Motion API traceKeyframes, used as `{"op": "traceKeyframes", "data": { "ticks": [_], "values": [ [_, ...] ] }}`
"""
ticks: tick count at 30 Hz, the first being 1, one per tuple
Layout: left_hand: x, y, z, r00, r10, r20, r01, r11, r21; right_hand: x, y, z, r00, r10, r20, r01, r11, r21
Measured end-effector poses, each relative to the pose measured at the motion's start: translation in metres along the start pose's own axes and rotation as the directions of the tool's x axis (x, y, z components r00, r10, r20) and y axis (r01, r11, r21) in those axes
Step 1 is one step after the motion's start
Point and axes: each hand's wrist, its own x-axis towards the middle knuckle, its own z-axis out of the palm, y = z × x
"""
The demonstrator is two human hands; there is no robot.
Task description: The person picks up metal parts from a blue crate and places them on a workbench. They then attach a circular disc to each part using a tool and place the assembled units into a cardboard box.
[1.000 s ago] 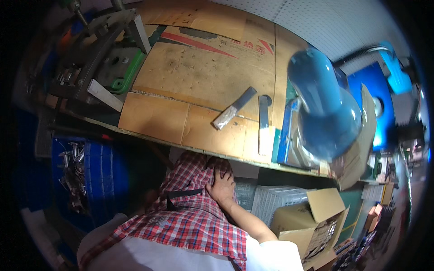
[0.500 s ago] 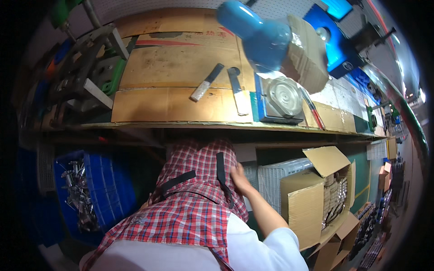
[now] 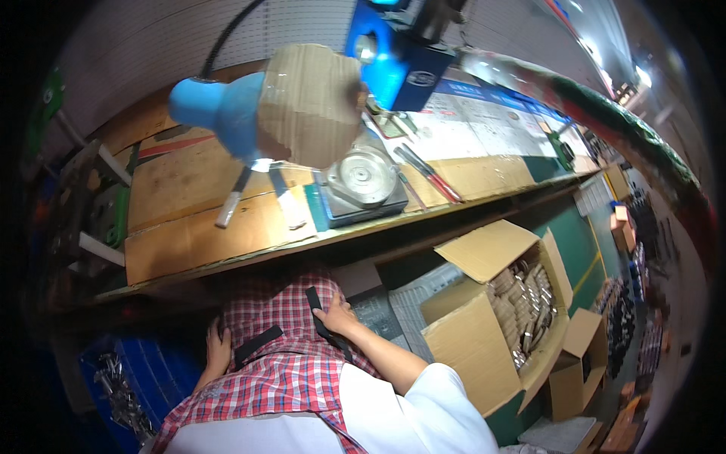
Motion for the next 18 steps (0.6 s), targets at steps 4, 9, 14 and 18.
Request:
{"op": "traceKeyframes", "data": {
  "ticks": [4, 9, 14, 18],
  "values": [
    [0.045, 0.055, 0.03, 0.947, 0.316, 0.059, -0.321, 0.916, 0.242, -0.065, -0.015, -0.07, 0.887, -0.462, -0.022, 0.428, 0.838, -0.338],
    [0.06, 0.063, 0.071, 0.83, 0.502, 0.242, -0.557, 0.75, 0.356, -0.157, 0.016, -0.15, 0.666, -0.663, -0.341, 0.631, 0.745, -0.215],
    [0.064, 0.037, 0.071, 0.76, 0.548, 0.35, -0.649, 0.671, 0.358, -0.235, 0.105, -0.238, 0.768, -0.326, -0.551, 0.229, 0.944, -0.238],
    [0.062, 0.01, 0.066, 0.719, 0.63, 0.292, -0.694, 0.664, 0.277, -0.273, 0.255, -0.303, 0.609, 0.264, -0.748, -0.343, 0.938, 0.051]
  ]
}}
